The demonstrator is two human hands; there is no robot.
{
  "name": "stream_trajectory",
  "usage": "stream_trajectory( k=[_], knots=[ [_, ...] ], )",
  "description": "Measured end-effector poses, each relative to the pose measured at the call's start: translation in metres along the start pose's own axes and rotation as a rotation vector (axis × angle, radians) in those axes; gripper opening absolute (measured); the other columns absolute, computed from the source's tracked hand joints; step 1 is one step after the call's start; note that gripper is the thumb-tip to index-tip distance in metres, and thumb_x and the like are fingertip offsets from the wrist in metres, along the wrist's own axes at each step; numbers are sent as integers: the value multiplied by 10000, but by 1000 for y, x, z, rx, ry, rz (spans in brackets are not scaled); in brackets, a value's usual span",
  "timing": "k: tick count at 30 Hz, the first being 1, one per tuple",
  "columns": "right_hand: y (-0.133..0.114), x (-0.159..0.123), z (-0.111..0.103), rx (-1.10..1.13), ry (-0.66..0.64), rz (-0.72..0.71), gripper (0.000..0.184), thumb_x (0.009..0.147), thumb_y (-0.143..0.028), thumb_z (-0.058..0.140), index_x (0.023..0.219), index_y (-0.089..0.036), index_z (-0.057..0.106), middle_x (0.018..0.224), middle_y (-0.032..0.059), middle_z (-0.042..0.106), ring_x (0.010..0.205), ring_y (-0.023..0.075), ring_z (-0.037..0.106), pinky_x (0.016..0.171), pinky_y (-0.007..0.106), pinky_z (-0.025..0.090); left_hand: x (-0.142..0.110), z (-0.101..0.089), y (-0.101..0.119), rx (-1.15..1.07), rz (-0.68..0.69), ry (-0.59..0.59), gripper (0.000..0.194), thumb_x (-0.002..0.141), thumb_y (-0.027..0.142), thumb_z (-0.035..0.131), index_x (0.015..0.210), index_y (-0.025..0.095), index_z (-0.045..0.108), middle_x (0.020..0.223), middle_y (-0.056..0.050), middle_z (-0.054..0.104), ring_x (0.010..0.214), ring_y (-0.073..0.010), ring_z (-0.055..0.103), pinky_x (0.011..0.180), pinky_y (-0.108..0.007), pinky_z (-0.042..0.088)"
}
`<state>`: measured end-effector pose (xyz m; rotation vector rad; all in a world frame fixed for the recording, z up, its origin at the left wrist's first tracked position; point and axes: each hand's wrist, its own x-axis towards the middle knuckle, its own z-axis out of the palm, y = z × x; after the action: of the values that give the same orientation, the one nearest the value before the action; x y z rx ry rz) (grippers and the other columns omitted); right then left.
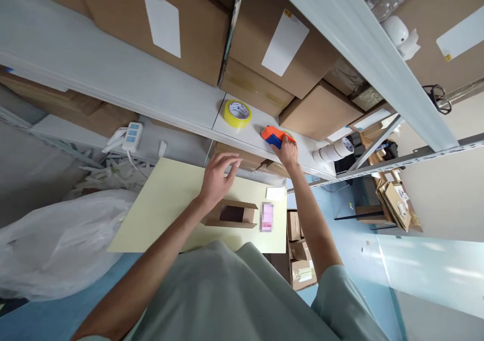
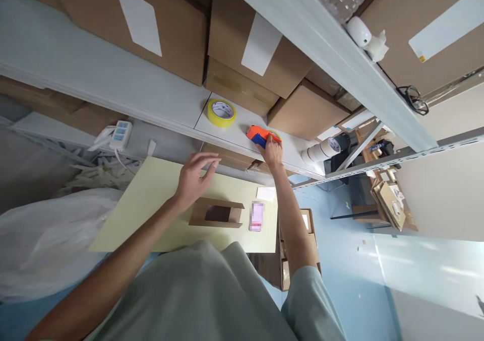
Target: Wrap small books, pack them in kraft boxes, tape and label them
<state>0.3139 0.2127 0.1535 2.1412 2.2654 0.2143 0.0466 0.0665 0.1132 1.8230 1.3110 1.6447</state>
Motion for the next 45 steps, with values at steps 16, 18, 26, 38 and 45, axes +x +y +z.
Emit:
stream_trajectory(
  k=[16, 18, 26, 38, 45],
  knots=[
    [-79, -199, -21, 167, 67, -531, 356, 1112, -561, 561, 1247, -230, 553, 984, 138, 763, 886, 321, 773, 766, 455, 668, -80, -96, 2, -223, -278, -52, 272, 1069, 336, 629, 1322, 272, 704, 1289, -69, 770, 1227, -245, 731, 1096, -416, 607],
    [-87, -209, -24, 160, 52, -566, 322, 1120, -524, 559, 1256, -232, 544, 984, 129, 762, 894, 316, 773, 748, 443, 667, -82, -101, 0, -258, -285, -105, 293, 1062, 331, 634, 1342, 272, 699, 1293, -68, 776, 1230, -248, 732, 1089, -417, 609],
    [-100, -228, -34, 103, -47, -657, 317, 1121, -446, 581, 1332, -220, 515, 916, 91, 761, 837, 301, 759, 757, 436, 651, -94, -112, -13, -350, -279, -267, 235, 1055, 279, 594, 1223, 282, 759, 1179, -22, 830, 1137, -219, 771, 1031, -364, 620],
    [-120, -238, -39, 125, -218, -650, 479, 1036, -540, 665, 1373, -221, 546, 951, 108, 787, 871, 324, 765, 768, 460, 655, -105, -122, -26, -538, -536, -379, 277, 1018, 497, 640, 976, 242, 737, 1001, -45, 801, 941, -209, 764, 899, -339, 640],
    [-139, -234, -42, 86, -438, -493, 669, 970, -784, 671, 1322, -215, 658, 901, 109, 807, 812, 324, 786, 689, 390, 587, -125, -116, -37, -589, -702, -387, 324, 983, 552, 653, 956, 240, 738, 955, -38, 791, 884, -213, 755, 842, -335, 628]
  ],
)
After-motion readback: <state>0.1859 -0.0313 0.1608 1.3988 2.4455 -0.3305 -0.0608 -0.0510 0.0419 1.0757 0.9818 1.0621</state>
